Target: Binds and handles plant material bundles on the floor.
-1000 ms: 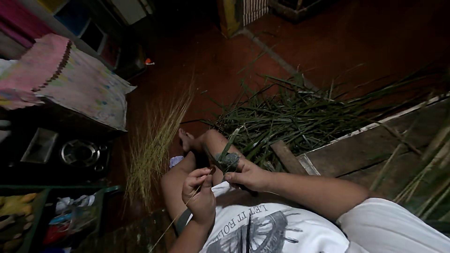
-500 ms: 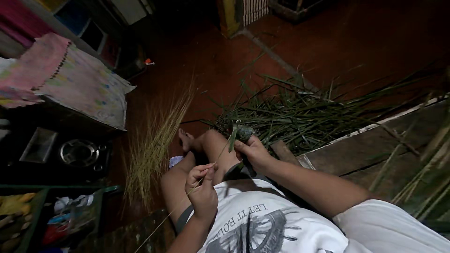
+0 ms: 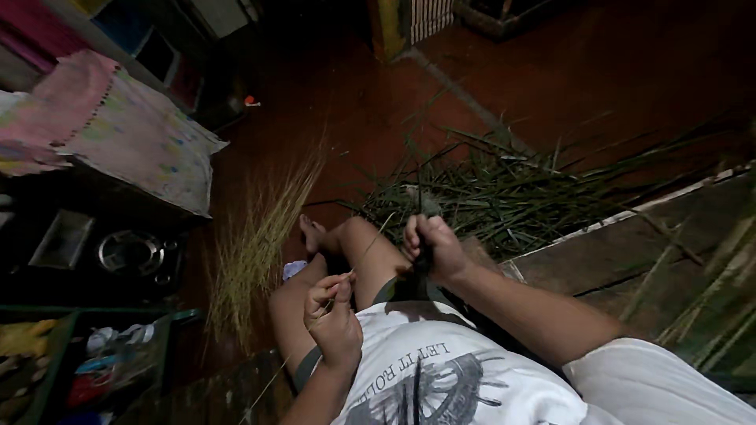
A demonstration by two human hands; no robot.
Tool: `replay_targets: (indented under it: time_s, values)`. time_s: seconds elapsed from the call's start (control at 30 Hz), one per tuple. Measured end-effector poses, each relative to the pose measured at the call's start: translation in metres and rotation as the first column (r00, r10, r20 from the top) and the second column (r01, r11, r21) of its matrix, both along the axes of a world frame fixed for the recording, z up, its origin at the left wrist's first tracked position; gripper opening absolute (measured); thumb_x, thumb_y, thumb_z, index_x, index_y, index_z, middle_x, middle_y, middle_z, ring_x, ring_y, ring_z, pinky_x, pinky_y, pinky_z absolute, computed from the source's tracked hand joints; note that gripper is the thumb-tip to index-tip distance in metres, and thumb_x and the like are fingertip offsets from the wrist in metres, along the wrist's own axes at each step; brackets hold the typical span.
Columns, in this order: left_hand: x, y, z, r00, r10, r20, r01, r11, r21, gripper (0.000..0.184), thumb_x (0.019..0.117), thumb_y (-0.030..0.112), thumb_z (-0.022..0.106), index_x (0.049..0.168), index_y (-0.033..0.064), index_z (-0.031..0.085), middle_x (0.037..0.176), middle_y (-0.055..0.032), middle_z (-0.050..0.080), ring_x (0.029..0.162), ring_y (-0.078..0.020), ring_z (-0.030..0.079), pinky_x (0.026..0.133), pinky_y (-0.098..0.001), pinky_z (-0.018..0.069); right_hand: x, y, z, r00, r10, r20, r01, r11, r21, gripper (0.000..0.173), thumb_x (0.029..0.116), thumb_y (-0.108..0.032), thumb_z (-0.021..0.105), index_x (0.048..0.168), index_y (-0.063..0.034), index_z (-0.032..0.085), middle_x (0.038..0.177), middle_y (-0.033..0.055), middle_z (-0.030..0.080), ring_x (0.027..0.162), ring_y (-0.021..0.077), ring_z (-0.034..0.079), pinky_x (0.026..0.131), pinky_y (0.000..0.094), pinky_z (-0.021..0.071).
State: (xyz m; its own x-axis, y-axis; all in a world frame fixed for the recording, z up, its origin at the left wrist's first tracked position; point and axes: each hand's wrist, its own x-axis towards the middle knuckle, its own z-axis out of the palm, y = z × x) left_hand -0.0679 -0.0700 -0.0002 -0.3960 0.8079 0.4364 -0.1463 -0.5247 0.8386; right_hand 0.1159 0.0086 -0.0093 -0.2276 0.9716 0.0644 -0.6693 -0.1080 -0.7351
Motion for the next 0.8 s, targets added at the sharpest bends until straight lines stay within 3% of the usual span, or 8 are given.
replay_targets:
  time_s: [0.1, 0.17, 0.3, 0.47, 0.8]
  values:
    - [0.001, 0.0, 0.0, 1.0, 0.001, -0.031, 0.001, 0.999, 0.039, 0.013, 0.09, 0.009, 0.076, 0.087, 0.0183, 0.068, 0.102, -0.0003, 0.075, 0.092, -0.0128, 0.074, 0.084, -0.0278, 0.0623, -0.013, -0.02, -0.004, 0.986, 0.166, -0.024, -0.161, 0.977, 0.142, 0.027, 0.099, -0.04, 0.065, 0.088, -0.0159, 0.058, 0.069, -0.0082, 0.058, 0.058, 0.0033, 0.057, 0.058, 0.0216, 0.0516]
    - [0.001, 0.0, 0.0, 0.998, -0.003, -0.055, 0.006, 0.999, 0.052, 0.012, 0.0905, 0.009, 0.076, 0.088, 0.0187, 0.069, 0.103, -0.0001, 0.075, 0.094, -0.0128, 0.074, 0.085, -0.0279, 0.062, -0.019, -0.031, -0.004, 0.971, 0.24, 0.005, -0.238, 0.96, 0.15, 0.03, 0.0952, -0.04, 0.071, 0.099, -0.0148, 0.055, 0.072, -0.0086, 0.059, 0.059, 0.0029, 0.058, 0.058, 0.0216, 0.052]
    - [0.002, -0.001, -0.002, 0.994, -0.033, -0.109, 0.041, 0.997, 0.065, 0.01, 0.0909, 0.009, 0.075, 0.089, 0.0184, 0.071, 0.105, 0.0015, 0.074, 0.098, -0.0101, 0.072, 0.087, -0.0255, 0.0604, -0.024, -0.043, -0.002, 0.918, 0.377, 0.127, -0.397, 0.887, 0.234, 0.019, 0.1022, -0.026, 0.062, 0.113, -0.0145, 0.051, 0.081, -0.0123, 0.061, 0.065, -0.0017, 0.058, 0.061, 0.0183, 0.0521]
    - [0.005, -0.003, -0.004, 0.988, -0.047, -0.147, 0.058, 0.996, 0.069, 0.008, 0.09, 0.012, 0.077, 0.092, 0.019, 0.073, 0.105, 0.0036, 0.075, 0.098, -0.006, 0.071, 0.085, -0.021, 0.0592, -0.023, -0.04, -0.005, 0.893, 0.411, 0.182, -0.448, 0.844, 0.295, 0.012, 0.104, -0.023, 0.06, 0.112, -0.0159, 0.055, 0.085, -0.0133, 0.063, 0.069, -0.0031, 0.058, 0.064, 0.0175, 0.0524]
    - [0.013, -0.005, 0.001, 0.993, -0.065, 0.096, 0.075, 0.991, -0.108, 0.01, 0.0859, 0.009, 0.079, 0.085, 0.0138, 0.07, 0.093, -0.0014, 0.074, 0.084, -0.0091, 0.071, 0.078, -0.0266, 0.0615, -0.025, -0.046, -0.001, 0.893, 0.331, 0.306, -0.425, 0.844, 0.328, 0.011, 0.1038, -0.011, 0.056, 0.114, -0.0056, 0.057, 0.088, -0.0107, 0.064, 0.071, -0.0057, 0.057, 0.065, 0.0149, 0.0507]
